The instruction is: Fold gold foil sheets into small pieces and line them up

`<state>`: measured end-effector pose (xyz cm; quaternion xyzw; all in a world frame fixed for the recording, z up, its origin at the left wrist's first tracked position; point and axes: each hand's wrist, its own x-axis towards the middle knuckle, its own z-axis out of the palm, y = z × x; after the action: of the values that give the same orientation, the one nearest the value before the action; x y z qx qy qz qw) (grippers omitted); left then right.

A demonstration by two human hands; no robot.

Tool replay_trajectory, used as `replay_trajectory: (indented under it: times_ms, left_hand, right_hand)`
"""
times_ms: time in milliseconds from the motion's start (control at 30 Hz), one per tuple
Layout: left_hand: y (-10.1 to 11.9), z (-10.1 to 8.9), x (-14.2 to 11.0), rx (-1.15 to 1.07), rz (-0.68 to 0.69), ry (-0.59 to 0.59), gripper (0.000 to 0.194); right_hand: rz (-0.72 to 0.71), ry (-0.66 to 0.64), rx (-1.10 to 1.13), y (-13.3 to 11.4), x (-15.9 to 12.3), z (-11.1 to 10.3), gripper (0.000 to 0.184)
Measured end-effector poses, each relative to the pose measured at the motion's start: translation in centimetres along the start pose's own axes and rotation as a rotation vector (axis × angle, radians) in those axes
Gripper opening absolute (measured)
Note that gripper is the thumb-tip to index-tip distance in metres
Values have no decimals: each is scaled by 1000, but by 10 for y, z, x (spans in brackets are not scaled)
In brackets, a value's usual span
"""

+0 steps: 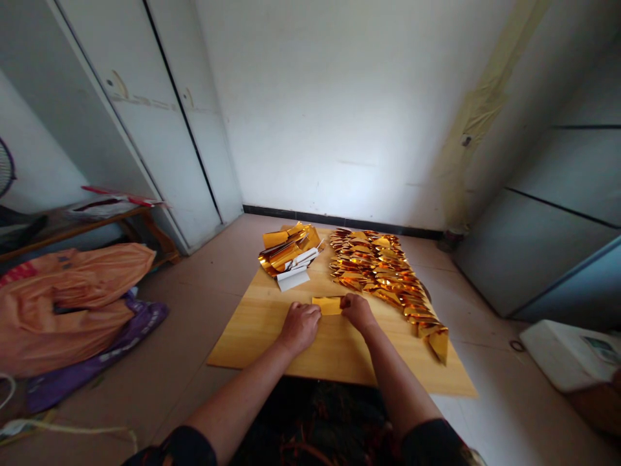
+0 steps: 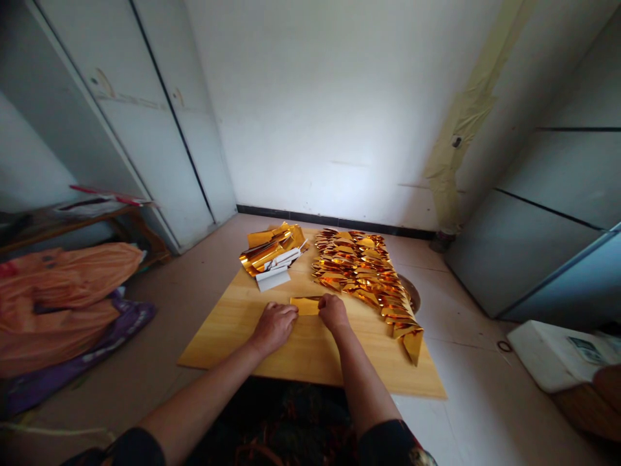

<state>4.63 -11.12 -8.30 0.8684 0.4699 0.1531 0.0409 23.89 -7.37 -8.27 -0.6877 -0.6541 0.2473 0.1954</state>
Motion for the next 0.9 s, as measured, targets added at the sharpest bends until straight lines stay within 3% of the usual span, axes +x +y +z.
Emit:
replay_trajectory:
  times_ms: [267, 400, 467, 567, 733, 900]
  left_hand:
    - [5, -1, 2, 43, -8, 30, 18]
    - [7, 2, -1, 58, -5, 61, 20]
    - [7, 2, -2, 58, 8, 68, 25]
    - [5, 2, -2, 49, 18, 71, 30]
    - [0, -3, 4, 33, -1, 83, 24]
    - [0, -4, 12, 26, -48, 36, 15]
  right_hand:
    - [3, 28, -72, 4, -1, 2, 25]
    - [-88, 80, -139, 4, -4, 2, 54]
    - [-141, 28, -173, 2, -7, -1, 60]
    - [-153, -56, -229, -3, -12, -4, 45]
    - [-73, -29, -313, -15, -27, -1, 26]
    - [-87, -112, -249, -28, -41, 3, 19]
